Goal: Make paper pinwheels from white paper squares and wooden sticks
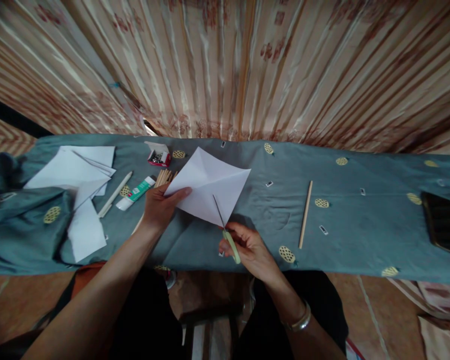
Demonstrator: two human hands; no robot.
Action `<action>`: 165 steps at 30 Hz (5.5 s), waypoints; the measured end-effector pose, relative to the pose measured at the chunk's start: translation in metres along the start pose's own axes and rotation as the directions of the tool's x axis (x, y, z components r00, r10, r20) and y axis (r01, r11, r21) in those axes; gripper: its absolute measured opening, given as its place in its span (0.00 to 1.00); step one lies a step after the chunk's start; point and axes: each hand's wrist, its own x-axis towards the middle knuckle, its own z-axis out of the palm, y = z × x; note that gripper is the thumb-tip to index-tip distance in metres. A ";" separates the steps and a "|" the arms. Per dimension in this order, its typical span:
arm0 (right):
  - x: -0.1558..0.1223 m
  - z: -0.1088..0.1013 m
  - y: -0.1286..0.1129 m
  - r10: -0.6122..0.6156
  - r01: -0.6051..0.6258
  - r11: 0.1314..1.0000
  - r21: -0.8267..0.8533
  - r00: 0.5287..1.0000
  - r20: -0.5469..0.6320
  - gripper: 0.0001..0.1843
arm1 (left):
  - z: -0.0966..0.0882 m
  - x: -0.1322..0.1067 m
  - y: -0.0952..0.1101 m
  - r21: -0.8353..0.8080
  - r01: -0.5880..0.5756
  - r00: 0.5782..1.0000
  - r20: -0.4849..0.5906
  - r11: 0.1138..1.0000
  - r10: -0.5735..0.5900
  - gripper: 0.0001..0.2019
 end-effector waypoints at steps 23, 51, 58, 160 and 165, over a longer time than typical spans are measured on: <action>0.000 0.004 -0.006 -0.051 0.051 0.997 -0.061 0.999 0.006 0.22 | 0.006 -0.007 0.005 -0.062 0.054 0.998 0.017 0.997 -0.053 0.12; 0.000 0.009 -0.010 -0.017 0.014 0.999 -0.037 0.997 -0.076 0.24 | 0.006 -0.008 0.003 -0.054 0.061 0.998 0.028 0.997 -0.060 0.11; -0.001 0.007 -0.009 -0.020 0.019 0.998 -0.057 1.000 -0.024 0.27 | 0.005 -0.008 0.003 -0.035 0.074 0.997 0.021 0.997 -0.073 0.14; -0.003 0.009 -0.008 0.138 -0.131 0.986 -0.106 0.989 0.060 0.28 | 0.020 -0.011 -0.003 -0.173 -0.053 0.993 0.090 0.983 0.070 0.15; -0.003 0.012 -0.009 0.161 -0.159 0.986 -0.060 0.987 0.031 0.28 | 0.020 -0.011 -0.002 -0.172 -0.053 0.995 0.080 0.984 0.068 0.16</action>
